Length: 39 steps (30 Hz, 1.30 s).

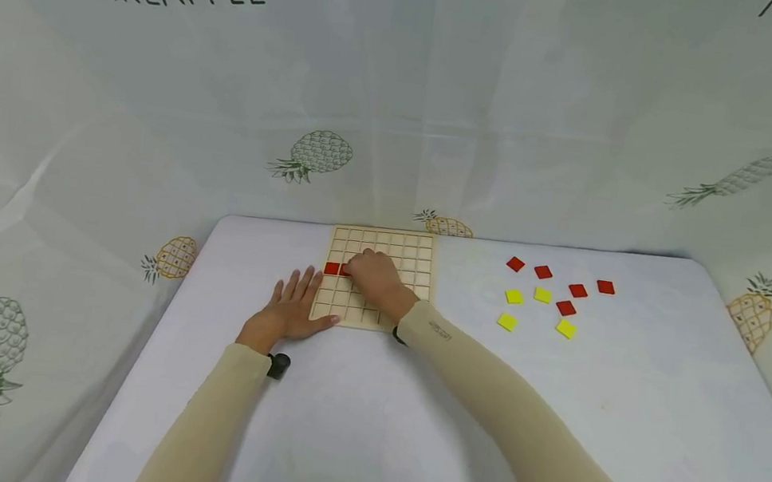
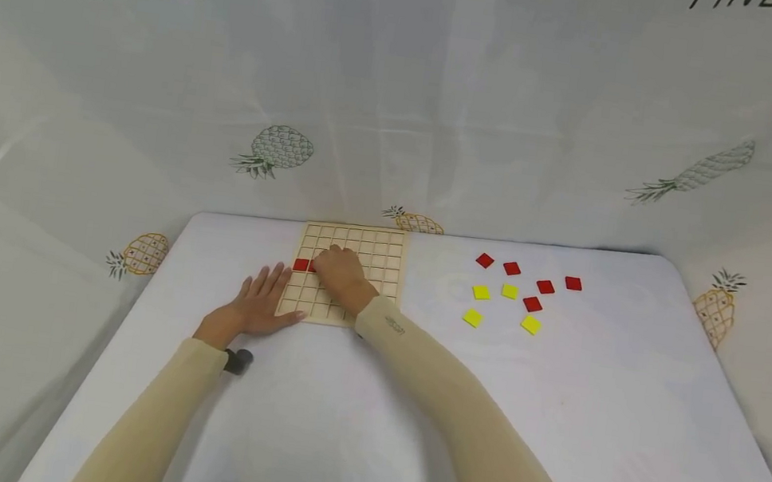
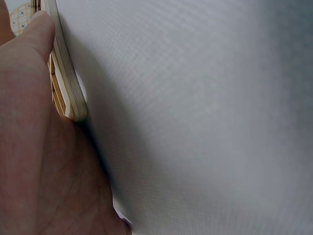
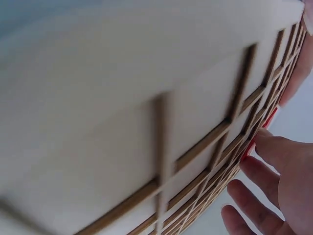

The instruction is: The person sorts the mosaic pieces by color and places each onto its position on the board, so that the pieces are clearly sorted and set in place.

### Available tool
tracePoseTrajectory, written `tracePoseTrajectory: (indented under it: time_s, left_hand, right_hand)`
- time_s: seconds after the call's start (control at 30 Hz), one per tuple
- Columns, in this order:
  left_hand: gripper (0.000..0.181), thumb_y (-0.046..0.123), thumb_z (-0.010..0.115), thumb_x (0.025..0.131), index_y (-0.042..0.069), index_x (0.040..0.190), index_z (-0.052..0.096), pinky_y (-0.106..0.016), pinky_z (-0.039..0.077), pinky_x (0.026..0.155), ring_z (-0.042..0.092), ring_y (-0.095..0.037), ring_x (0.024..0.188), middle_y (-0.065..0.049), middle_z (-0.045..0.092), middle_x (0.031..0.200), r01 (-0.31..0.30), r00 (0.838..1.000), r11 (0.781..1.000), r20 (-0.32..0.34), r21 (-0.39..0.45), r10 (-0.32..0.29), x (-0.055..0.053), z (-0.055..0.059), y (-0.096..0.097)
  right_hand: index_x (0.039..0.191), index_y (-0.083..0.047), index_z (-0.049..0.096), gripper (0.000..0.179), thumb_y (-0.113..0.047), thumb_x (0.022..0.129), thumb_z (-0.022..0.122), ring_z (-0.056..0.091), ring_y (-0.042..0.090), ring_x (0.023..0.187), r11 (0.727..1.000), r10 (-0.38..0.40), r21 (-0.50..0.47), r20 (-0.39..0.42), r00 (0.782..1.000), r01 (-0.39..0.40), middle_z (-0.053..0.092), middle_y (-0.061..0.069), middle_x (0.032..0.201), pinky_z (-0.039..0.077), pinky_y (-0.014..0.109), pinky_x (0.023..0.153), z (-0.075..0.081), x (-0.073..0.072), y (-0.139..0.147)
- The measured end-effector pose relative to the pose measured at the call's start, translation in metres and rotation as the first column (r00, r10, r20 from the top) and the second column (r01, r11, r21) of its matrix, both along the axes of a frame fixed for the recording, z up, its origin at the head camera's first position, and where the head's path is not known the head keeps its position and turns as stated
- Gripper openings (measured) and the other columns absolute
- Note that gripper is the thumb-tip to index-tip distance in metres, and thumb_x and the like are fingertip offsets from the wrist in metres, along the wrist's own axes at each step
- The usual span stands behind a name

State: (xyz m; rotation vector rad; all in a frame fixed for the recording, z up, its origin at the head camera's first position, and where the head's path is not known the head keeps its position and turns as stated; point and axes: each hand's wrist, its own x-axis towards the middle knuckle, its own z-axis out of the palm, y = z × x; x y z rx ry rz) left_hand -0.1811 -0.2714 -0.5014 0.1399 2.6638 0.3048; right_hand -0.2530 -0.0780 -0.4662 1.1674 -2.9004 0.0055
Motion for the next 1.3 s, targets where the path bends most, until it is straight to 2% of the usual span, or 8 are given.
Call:
tracePoseTrajectory:
  time_s: [0.13,0.4,0.6,0.9,1.07,1.3]
  left_hand:
    - [0.108,0.069,0.046,0.103,0.006,0.168,-0.012,-0.063,-0.007,0.128,-0.016,-0.041,0.162,-0.018,-0.016,0.176,0.002,1.000,1.000,-0.002,0.004,-0.002,-0.001,0.000,0.001]
    - [0.110,0.071,0.046,0.102,0.006,0.168,-0.013,-0.062,-0.010,0.127,-0.018,-0.042,0.161,-0.019,-0.018,0.176,-0.010,1.000,1.000,-0.003,0.023,0.010,-0.002,-0.004,-0.005]
    - [0.109,0.068,0.047,0.103,0.004,0.168,-0.013,-0.063,-0.011,0.127,-0.018,-0.043,0.161,-0.020,-0.018,0.175,0.000,1.000,0.999,-0.012,0.048,0.001,0.001,-0.001,-0.005]
    - [0.106,0.062,0.048,0.105,0.002,0.167,-0.013,-0.063,-0.012,0.127,-0.019,-0.044,0.161,-0.021,-0.018,0.175,0.017,1.000,0.998,-0.011,0.058,-0.016,0.004,0.004,0.000]
    - [0.106,0.061,0.049,0.105,0.002,0.167,-0.012,-0.063,-0.011,0.127,-0.017,-0.044,0.161,-0.021,-0.017,0.175,0.013,1.000,0.998,-0.017,0.056,-0.013,0.004,0.003,0.000]
    - [0.107,0.062,0.049,0.104,0.002,0.168,-0.011,-0.063,-0.010,0.127,-0.015,-0.044,0.161,-0.021,-0.016,0.176,0.012,1.000,0.998,-0.029,0.056,-0.011,0.002,-0.001,-0.002]
  right_hand:
    - [0.119,-0.021,0.082,0.020,-0.016,0.105,0.068,0.070,0.020,0.112,1.000,0.020,-0.002,0.000,1.000,-0.020,0.076,-0.005,0.127,0.058,0.036,0.098,0.000,0.003,0.015]
    - [0.137,-0.022,0.073,0.035,-0.020,0.102,0.073,0.063,0.022,0.131,0.997,-0.016,-0.071,0.034,0.999,0.018,0.066,-0.002,0.146,0.051,0.039,0.110,0.009,0.007,0.048]
    - [0.137,-0.018,0.073,0.036,-0.018,0.102,0.074,0.063,0.023,0.132,0.989,-0.058,-0.135,0.035,0.998,0.062,0.066,0.001,0.147,0.048,0.043,0.114,0.016,0.012,0.086]
    - [0.135,-0.012,0.074,0.038,-0.013,0.097,0.079,0.066,0.029,0.128,0.966,-0.150,-0.216,-0.013,0.989,0.143,0.069,0.007,0.143,0.049,0.047,0.111,0.013,0.013,0.155]
    - [0.135,-0.009,0.074,0.040,-0.013,0.096,0.080,0.064,0.032,0.130,0.951,-0.209,-0.231,0.000,0.978,0.204,0.068,0.010,0.144,0.047,0.050,0.114,0.011,0.011,0.188]
    - [0.130,-0.005,0.075,0.038,-0.009,0.093,0.082,0.065,0.039,0.127,0.939,-0.241,-0.260,-0.032,0.970,0.225,0.069,0.016,0.139,0.047,0.055,0.112,0.010,0.010,0.227]
